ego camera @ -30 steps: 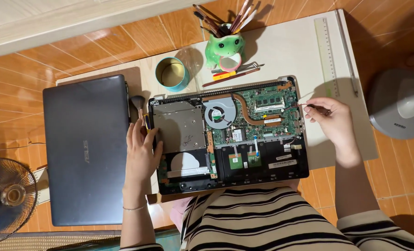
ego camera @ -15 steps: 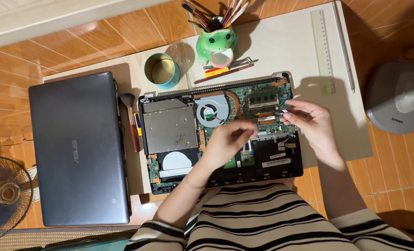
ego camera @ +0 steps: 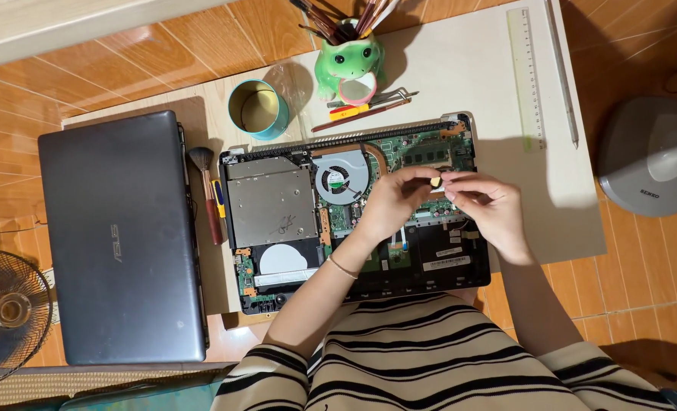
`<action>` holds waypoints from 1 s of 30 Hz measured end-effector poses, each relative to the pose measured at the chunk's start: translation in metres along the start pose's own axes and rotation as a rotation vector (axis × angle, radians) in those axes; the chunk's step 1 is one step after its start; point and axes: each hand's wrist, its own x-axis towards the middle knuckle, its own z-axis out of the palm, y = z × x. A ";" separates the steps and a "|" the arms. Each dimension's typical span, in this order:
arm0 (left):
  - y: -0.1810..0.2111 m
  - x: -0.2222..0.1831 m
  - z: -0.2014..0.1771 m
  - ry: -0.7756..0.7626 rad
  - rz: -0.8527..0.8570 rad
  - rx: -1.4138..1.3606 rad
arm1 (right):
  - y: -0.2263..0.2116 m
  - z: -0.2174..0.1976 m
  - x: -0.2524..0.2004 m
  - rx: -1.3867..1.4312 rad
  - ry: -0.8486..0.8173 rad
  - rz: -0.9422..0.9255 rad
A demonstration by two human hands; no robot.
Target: Cleaning and repairing the internal components of an opened laptop.
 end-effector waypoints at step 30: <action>0.044 0.022 -0.030 0.056 -0.009 0.508 | -0.013 0.003 0.050 -0.513 -0.164 -0.240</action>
